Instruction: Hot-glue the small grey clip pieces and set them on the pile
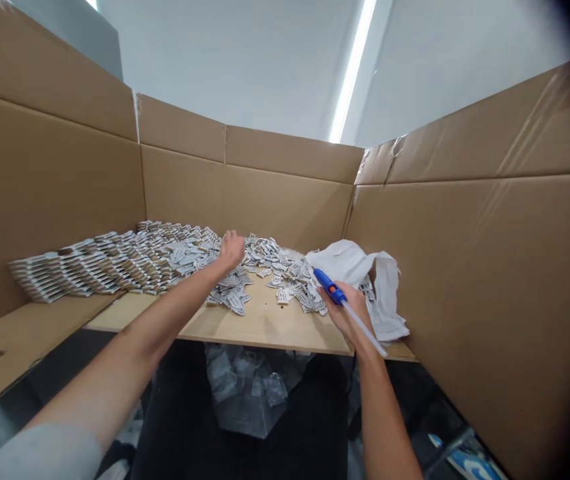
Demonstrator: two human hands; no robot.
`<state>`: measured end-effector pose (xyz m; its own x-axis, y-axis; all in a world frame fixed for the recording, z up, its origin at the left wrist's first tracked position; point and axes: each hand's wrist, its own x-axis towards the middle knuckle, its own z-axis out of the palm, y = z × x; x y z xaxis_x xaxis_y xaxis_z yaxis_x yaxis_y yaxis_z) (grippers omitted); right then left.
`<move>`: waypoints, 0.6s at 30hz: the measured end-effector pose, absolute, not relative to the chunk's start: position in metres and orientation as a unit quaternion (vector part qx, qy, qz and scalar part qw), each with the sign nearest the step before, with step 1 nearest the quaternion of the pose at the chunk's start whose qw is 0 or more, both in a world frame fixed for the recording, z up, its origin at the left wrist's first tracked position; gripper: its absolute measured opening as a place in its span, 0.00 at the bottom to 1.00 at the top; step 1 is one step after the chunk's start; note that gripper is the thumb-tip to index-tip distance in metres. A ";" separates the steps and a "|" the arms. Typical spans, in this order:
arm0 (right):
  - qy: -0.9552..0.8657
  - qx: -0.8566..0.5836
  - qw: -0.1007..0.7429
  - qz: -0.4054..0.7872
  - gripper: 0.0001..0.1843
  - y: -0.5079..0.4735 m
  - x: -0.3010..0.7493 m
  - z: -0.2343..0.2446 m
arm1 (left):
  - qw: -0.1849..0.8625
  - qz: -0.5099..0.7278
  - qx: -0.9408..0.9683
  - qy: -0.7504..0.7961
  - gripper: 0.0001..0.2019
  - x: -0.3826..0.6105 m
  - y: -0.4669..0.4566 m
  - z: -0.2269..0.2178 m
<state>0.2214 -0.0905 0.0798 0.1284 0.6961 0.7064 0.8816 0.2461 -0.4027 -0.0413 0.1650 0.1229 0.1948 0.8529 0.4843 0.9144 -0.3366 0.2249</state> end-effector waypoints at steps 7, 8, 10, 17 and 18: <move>-0.648 -0.691 0.315 -0.057 0.10 -0.060 0.214 0.045 | 0.001 -0.190 -0.886 -0.423 0.10 0.021 0.129 0.048; -0.653 -0.697 0.294 -0.039 0.11 -0.057 0.213 0.041 | -0.002 -0.187 -0.891 -0.414 0.10 0.025 0.127 0.041; -0.664 -0.704 0.254 -0.002 0.08 -0.054 0.211 0.036 | -0.005 -0.187 -0.895 -0.404 0.11 0.032 0.125 0.030; -0.702 -0.671 0.226 0.070 0.13 -0.053 0.206 0.035 | -0.034 -0.193 -0.892 -0.407 0.08 0.034 0.133 0.020; -0.710 -0.661 0.228 0.085 0.13 -0.053 0.208 0.035 | -0.038 -0.198 -0.891 -0.406 0.07 0.034 0.134 0.020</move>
<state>0.2080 -0.0530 0.0352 -0.0212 0.9770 0.2122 0.8997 0.1112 -0.4220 0.0343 0.1337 0.0198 0.5921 0.7388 0.3219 0.7087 -0.6675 0.2284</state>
